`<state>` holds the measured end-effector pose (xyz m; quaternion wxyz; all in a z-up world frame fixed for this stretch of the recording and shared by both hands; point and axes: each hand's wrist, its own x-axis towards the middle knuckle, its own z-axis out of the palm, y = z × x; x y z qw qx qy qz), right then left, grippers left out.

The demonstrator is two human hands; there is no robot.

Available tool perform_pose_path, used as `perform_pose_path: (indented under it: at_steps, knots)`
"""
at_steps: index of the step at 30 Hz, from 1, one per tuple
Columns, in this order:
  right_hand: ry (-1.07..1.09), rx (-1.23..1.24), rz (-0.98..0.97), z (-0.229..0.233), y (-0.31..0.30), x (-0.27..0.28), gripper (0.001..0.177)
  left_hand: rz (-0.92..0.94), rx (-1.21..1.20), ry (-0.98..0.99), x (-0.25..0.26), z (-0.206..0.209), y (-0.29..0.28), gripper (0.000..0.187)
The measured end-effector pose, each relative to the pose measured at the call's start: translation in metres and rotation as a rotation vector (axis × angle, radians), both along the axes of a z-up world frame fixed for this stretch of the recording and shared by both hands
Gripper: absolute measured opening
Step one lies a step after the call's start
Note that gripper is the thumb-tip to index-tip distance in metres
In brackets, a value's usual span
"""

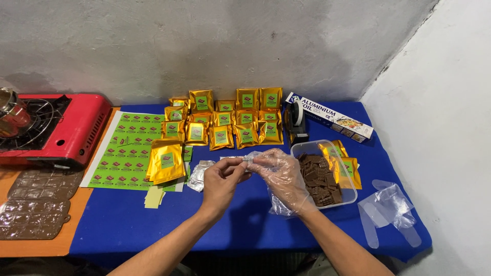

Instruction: The person is packaging food items by placing small silver packets and brown bean paste blocks into yellow pouches.

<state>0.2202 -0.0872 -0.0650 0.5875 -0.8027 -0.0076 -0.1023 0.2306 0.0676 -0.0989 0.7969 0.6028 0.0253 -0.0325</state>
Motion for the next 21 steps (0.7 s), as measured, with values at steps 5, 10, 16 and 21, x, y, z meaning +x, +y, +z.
perform_pose_path:
  at_steps: [5,10,16,21]
  knots:
    - [-0.049,-0.051,0.011,0.001,-0.002,-0.001,0.018,-0.004,0.001,0.001,-0.001,0.001,0.000,0.029]
    - [-0.087,-0.052,0.036,-0.010,-0.005,0.001,0.013,-0.020,0.019,-0.009,0.000,0.002,0.000,0.030]
    - [-0.119,-0.104,0.065,0.020,-0.011,-0.001,0.031,-0.066,0.027,-0.018,-0.004,0.007,0.000,0.030]
    - [-0.192,-0.129,0.170,0.015,-0.015,0.004,0.025,-0.095,0.034,-0.036,-0.008,0.015,0.000,0.041]
